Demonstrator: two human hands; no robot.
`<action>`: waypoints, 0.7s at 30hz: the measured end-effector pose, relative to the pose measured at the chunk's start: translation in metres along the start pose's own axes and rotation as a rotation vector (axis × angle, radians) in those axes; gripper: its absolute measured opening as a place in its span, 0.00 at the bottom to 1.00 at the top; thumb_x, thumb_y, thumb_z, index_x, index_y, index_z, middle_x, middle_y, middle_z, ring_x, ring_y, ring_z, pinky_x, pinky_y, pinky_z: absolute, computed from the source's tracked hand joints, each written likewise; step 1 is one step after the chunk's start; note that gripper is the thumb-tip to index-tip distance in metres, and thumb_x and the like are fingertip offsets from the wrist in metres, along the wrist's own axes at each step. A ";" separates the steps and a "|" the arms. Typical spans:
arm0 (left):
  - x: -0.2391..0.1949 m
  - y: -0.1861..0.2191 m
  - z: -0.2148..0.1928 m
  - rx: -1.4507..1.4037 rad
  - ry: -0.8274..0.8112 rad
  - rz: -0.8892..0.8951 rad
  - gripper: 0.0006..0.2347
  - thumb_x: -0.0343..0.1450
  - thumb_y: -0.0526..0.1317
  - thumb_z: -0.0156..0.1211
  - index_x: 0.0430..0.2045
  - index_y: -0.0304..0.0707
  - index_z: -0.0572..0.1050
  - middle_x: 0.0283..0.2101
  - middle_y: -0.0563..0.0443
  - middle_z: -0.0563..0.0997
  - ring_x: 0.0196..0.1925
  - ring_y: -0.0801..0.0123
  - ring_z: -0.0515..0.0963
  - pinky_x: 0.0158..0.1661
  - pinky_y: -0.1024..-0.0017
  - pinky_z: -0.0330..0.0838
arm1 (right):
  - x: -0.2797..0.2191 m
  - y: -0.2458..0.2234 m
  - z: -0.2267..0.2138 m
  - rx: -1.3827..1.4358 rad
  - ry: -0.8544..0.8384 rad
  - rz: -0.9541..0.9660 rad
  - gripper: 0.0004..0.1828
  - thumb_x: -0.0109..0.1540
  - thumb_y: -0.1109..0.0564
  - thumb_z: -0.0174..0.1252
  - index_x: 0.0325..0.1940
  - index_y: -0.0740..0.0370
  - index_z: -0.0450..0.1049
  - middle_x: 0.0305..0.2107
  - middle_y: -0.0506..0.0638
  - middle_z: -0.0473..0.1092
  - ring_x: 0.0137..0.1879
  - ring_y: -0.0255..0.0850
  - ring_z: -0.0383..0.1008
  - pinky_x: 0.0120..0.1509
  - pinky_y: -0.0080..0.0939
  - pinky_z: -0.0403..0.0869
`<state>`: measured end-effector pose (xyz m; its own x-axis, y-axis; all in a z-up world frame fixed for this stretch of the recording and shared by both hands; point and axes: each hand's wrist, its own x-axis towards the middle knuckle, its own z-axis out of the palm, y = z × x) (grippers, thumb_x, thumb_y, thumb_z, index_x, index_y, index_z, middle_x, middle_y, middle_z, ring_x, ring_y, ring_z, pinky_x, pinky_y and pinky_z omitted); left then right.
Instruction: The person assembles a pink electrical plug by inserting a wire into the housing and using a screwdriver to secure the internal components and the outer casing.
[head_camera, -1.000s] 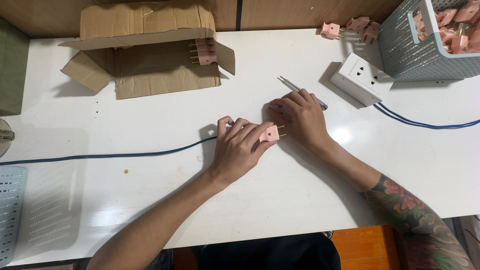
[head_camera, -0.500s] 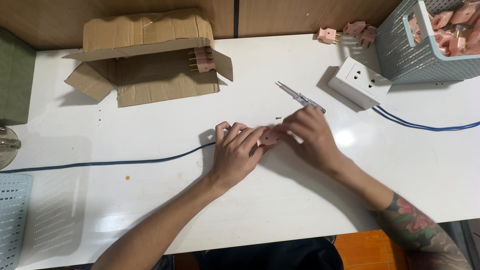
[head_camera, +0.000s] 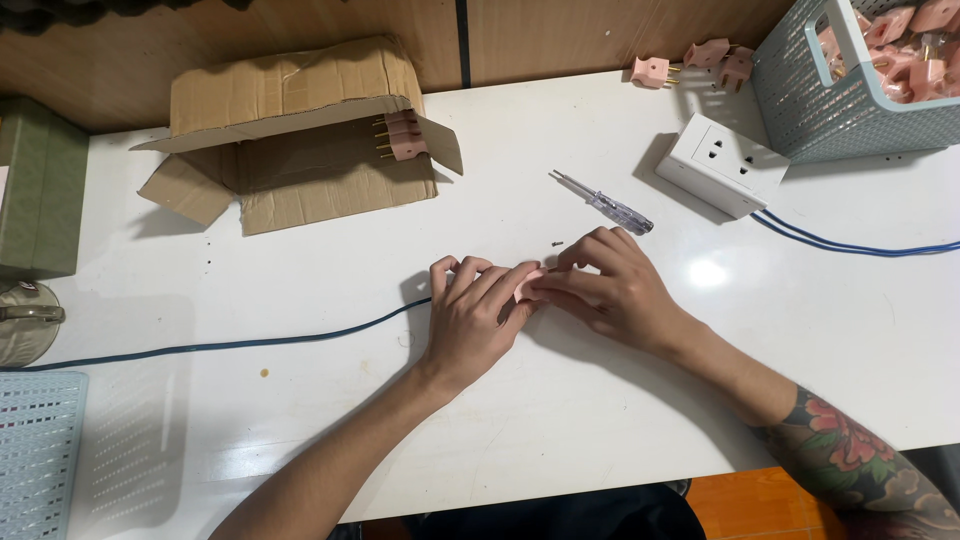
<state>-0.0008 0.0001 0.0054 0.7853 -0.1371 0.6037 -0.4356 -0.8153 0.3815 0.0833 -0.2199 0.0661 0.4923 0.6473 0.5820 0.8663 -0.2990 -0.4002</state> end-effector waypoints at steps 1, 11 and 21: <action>0.001 0.001 -0.001 -0.001 -0.004 0.001 0.18 0.77 0.49 0.76 0.61 0.51 0.82 0.38 0.62 0.84 0.46 0.66 0.80 0.56 0.52 0.63 | -0.005 0.006 0.000 0.001 0.002 0.003 0.06 0.66 0.54 0.77 0.47 0.51 0.91 0.36 0.47 0.76 0.42 0.47 0.75 0.50 0.49 0.74; 0.003 0.004 -0.006 -0.006 0.014 -0.009 0.19 0.75 0.46 0.78 0.60 0.51 0.83 0.37 0.61 0.84 0.44 0.66 0.79 0.55 0.53 0.63 | -0.011 0.016 0.001 0.024 -0.057 -0.095 0.06 0.67 0.51 0.73 0.47 0.50 0.90 0.38 0.49 0.77 0.42 0.48 0.76 0.50 0.51 0.74; 0.005 0.004 -0.010 -0.025 0.021 -0.014 0.21 0.74 0.43 0.78 0.63 0.50 0.82 0.40 0.61 0.85 0.46 0.66 0.78 0.57 0.53 0.62 | 0.002 0.012 -0.009 0.264 -0.162 0.240 0.22 0.67 0.48 0.73 0.63 0.58 0.85 0.41 0.54 0.83 0.50 0.54 0.81 0.60 0.55 0.75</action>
<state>-0.0029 0.0016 0.0171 0.7825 -0.1137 0.6122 -0.4353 -0.8029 0.4073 0.0955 -0.2286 0.0690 0.6398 0.6898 0.3390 0.6662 -0.2778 -0.6921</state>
